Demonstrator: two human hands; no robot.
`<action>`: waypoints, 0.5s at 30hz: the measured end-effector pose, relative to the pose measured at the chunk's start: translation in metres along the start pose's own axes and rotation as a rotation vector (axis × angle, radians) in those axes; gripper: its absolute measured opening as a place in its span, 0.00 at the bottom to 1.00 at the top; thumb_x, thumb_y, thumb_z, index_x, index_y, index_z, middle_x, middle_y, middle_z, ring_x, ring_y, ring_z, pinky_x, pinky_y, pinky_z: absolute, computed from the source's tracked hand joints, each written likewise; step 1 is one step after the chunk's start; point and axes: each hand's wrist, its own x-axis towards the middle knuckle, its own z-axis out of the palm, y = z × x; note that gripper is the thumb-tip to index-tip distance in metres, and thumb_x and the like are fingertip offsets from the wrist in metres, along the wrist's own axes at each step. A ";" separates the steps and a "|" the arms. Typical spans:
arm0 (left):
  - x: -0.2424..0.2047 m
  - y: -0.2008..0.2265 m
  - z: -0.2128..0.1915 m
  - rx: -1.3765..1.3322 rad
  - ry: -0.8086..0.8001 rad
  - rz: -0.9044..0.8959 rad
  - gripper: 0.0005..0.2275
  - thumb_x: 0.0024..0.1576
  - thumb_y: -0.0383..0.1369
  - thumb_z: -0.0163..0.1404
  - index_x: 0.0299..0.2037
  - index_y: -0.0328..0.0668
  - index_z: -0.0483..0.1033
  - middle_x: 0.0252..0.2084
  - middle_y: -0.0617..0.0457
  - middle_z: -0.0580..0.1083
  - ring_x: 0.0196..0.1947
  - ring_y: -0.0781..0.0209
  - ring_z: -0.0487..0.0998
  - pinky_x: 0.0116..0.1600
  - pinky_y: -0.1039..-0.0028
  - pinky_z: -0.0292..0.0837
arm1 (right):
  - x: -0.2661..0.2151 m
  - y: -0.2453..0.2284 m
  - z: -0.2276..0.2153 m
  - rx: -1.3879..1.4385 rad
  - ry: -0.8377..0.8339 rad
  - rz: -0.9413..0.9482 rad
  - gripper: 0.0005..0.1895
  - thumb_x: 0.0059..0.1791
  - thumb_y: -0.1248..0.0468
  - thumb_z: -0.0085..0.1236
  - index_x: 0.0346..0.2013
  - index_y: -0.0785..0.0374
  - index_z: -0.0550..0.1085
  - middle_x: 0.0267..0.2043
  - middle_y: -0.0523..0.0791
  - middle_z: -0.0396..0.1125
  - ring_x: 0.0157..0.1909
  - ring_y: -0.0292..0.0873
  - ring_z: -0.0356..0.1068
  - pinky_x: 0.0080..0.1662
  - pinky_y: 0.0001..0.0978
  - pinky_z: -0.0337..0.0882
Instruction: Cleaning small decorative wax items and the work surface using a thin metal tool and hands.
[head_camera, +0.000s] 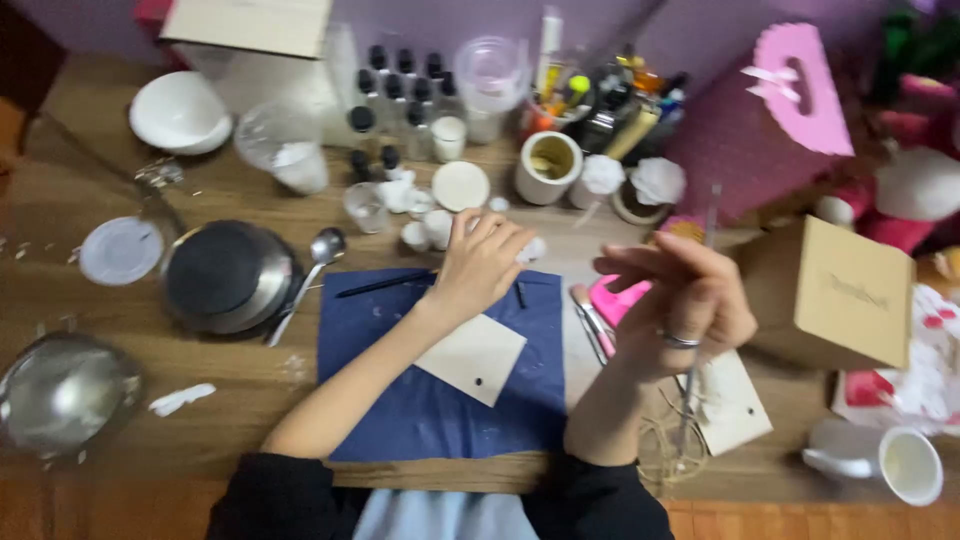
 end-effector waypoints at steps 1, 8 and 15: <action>0.005 0.000 0.010 -0.009 -0.003 0.014 0.21 0.42 0.31 0.60 0.47 0.46 0.71 0.38 0.54 0.71 0.46 0.58 0.67 0.57 0.57 0.50 | 0.002 -0.002 -0.003 -0.011 0.011 -0.006 0.25 0.53 0.51 0.35 0.36 0.74 0.66 0.24 0.62 0.67 0.21 0.49 0.71 0.21 0.24 0.68; 0.023 -0.007 0.062 0.144 -0.244 0.065 0.12 0.40 0.26 0.61 0.33 0.39 0.73 0.30 0.50 0.72 0.39 0.56 0.68 0.53 0.59 0.53 | 0.007 -0.009 -0.025 -0.032 0.044 -0.010 0.24 0.53 0.51 0.34 0.33 0.71 0.67 0.22 0.59 0.68 0.20 0.45 0.71 0.20 0.21 0.67; 0.030 -0.016 0.076 0.121 -0.387 -0.015 0.17 0.39 0.31 0.62 0.37 0.44 0.72 0.35 0.52 0.73 0.42 0.57 0.68 0.52 0.60 0.51 | 0.010 -0.018 -0.019 -0.009 0.005 -0.026 0.23 0.53 0.54 0.34 0.29 0.71 0.68 0.20 0.59 0.68 0.18 0.44 0.70 0.20 0.22 0.67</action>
